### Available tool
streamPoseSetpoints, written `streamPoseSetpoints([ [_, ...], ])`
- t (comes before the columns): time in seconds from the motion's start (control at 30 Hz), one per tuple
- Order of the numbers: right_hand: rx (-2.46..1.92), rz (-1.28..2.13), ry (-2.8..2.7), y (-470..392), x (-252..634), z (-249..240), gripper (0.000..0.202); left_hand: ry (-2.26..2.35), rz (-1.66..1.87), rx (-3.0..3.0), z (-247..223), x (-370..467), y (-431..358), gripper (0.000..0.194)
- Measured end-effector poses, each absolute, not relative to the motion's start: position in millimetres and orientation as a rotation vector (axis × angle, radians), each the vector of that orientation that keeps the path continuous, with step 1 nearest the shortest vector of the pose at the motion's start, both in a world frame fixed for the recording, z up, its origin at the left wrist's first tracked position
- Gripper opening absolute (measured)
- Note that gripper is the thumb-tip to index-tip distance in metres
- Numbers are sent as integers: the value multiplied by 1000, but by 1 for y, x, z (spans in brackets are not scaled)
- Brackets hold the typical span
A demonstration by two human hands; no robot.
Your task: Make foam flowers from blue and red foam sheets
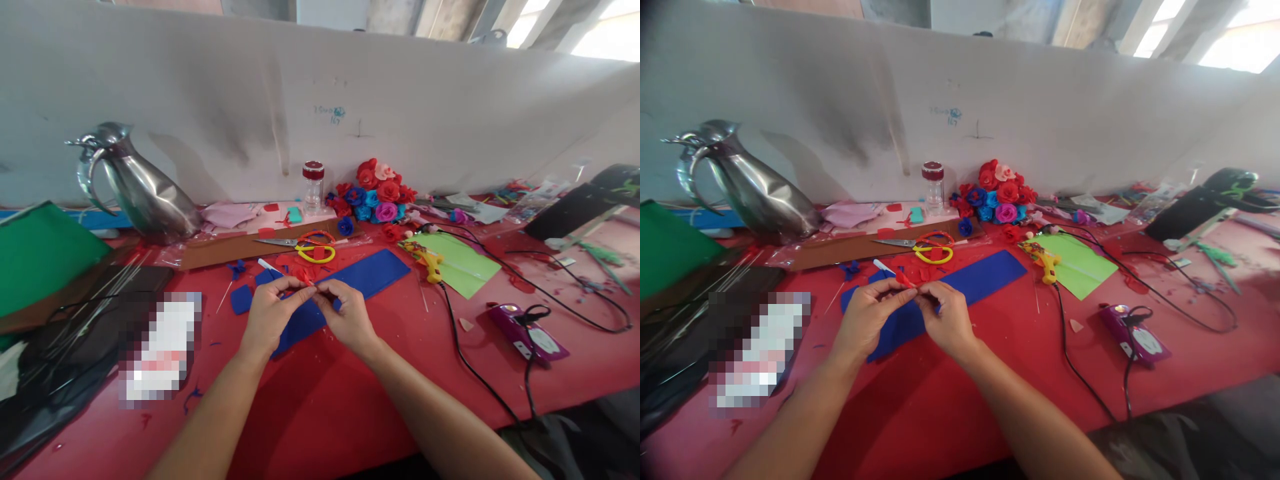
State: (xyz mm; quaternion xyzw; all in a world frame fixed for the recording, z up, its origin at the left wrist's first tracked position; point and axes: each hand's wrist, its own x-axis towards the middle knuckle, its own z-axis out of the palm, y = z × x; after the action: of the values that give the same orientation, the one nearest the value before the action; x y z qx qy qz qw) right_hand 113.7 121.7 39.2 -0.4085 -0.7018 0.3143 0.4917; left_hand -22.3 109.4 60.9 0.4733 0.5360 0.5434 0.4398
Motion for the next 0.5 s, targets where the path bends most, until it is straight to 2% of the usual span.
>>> streamPoseSetpoints([
  [0.27, -998, 808, -1663, 121, 114, 41, 14, 1334, 1371, 1241, 63, -22, 108, 11],
  [0.5, -989, 820, -1647, 122, 116, 41, 13, 1219, 1339, 1025, 60, -19, 110, 14],
])
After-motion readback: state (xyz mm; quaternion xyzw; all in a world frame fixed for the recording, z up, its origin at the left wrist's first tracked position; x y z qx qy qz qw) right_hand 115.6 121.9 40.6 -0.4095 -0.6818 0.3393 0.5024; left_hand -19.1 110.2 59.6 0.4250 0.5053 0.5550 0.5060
